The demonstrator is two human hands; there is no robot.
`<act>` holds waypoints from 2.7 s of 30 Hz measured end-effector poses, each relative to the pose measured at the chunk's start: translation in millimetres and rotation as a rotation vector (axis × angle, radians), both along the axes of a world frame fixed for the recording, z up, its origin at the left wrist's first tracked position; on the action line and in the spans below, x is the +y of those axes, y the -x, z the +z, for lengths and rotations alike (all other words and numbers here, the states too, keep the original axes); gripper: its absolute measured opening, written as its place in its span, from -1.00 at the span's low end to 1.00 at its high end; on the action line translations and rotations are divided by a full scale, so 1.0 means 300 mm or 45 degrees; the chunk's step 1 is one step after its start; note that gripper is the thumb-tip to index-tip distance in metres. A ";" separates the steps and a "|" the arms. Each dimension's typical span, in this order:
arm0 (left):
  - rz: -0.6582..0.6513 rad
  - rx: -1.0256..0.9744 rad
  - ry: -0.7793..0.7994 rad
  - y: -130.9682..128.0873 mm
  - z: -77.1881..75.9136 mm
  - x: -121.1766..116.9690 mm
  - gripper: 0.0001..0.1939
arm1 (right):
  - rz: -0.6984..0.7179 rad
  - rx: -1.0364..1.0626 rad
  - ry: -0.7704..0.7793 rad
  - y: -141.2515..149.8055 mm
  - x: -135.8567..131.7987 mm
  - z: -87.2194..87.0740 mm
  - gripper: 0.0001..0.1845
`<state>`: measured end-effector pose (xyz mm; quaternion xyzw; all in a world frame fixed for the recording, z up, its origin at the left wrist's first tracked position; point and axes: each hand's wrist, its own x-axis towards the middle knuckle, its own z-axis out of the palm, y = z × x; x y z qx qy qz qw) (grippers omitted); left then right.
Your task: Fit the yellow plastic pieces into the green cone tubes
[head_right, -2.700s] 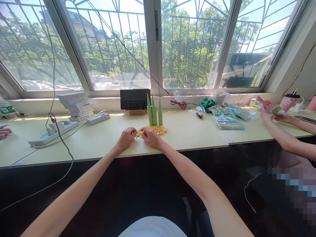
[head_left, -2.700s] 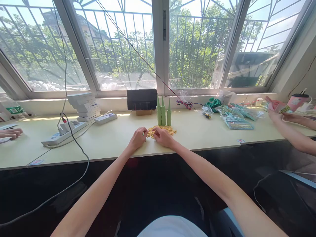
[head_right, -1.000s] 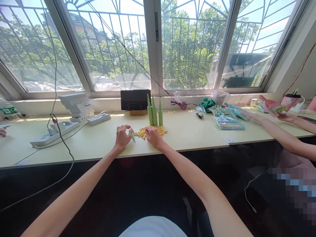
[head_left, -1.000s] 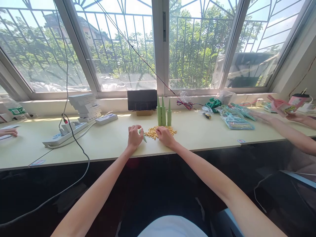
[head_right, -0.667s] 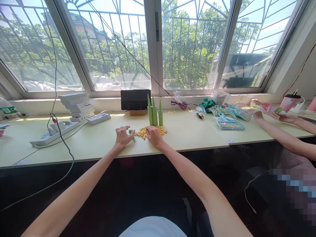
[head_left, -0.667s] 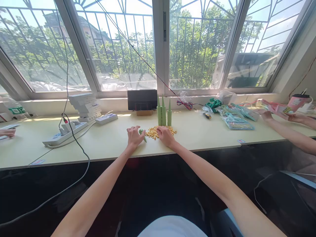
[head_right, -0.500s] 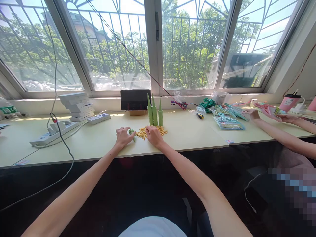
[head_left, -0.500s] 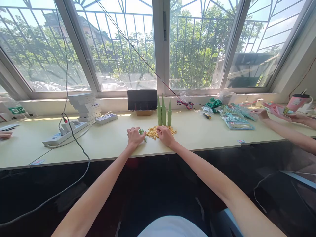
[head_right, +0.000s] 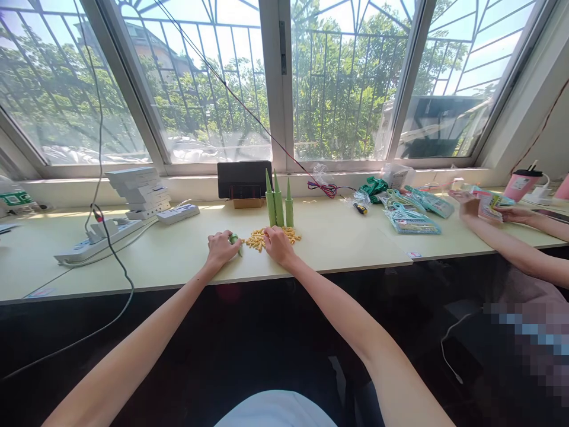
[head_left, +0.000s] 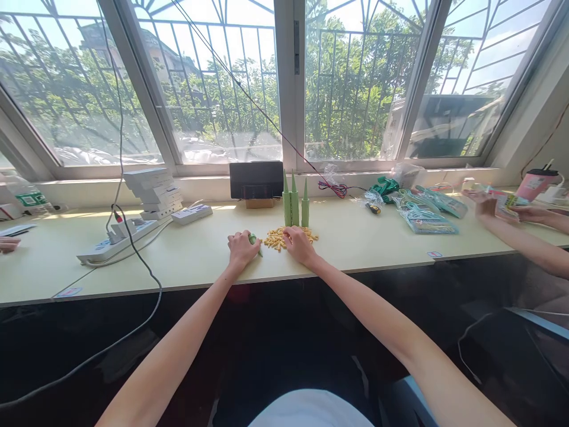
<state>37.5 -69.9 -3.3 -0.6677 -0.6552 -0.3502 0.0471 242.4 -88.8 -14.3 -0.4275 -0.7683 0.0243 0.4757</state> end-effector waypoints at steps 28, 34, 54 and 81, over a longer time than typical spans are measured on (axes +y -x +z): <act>-0.517 -0.284 -0.084 -0.013 0.030 -0.027 -0.78 | 0.135 0.186 -0.098 -0.002 -0.014 0.018 -0.80; -0.544 -0.316 -0.095 -0.017 0.034 -0.035 -0.78 | 0.181 0.244 -0.212 -0.003 -0.018 0.020 -0.82; -0.701 -0.768 0.131 -0.011 0.067 -0.064 -0.59 | 0.094 0.006 -0.071 0.003 -0.009 0.008 -0.86; -0.897 -0.823 0.276 0.005 0.064 -0.068 -0.60 | 0.244 -0.062 -0.036 0.005 -0.037 0.027 -0.89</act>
